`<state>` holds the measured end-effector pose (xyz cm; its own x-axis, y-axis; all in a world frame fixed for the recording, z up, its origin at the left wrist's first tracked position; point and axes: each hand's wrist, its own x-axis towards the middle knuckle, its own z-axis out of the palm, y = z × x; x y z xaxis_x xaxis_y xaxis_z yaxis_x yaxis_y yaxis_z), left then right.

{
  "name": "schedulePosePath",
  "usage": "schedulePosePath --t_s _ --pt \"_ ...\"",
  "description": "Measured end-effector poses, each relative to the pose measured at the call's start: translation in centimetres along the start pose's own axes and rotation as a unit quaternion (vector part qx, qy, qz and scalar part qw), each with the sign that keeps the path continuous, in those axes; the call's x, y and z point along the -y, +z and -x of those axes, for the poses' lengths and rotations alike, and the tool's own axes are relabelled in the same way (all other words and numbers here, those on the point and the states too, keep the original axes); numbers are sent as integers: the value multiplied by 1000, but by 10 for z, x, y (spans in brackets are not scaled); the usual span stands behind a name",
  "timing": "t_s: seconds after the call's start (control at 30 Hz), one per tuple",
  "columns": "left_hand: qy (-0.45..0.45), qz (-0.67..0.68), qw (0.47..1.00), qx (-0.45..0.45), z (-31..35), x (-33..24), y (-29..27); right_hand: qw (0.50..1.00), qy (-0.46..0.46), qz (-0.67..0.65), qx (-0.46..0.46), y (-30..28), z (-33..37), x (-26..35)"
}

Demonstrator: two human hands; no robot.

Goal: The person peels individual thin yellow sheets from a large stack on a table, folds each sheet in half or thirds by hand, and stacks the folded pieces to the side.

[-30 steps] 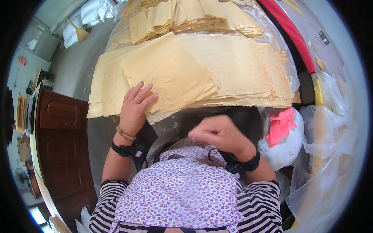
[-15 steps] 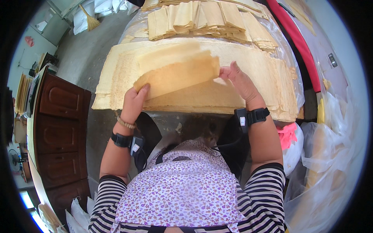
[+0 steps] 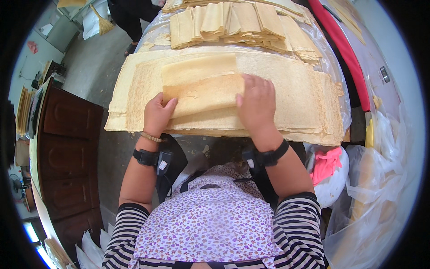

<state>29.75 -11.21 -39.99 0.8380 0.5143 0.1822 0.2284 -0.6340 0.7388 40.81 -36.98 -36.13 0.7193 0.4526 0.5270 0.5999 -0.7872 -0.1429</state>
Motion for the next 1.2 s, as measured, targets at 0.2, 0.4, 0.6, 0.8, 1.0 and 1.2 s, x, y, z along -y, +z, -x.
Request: schedulePosePath --t_s 0.2,0.4,0.6,0.8,1.0,1.2 --pt "-51 -1 998 35 2 -16 -7 971 -175 -71 149 18 12 15" --pt "343 -178 921 -46 11 -42 -14 965 -195 -99 145 16 -6 -9" --pt "231 -98 951 182 2 -24 -50 956 -213 -177 97 -12 -10 -52" --pt "-88 311 930 175 10 -6 -32 873 169 -413 196 -16 8 -50" --pt "-25 57 998 -24 -10 -9 6 969 166 -148 111 13 2 -37" --pt "-26 -259 965 -4 -10 -46 10 981 173 3 84 23 5 -16"
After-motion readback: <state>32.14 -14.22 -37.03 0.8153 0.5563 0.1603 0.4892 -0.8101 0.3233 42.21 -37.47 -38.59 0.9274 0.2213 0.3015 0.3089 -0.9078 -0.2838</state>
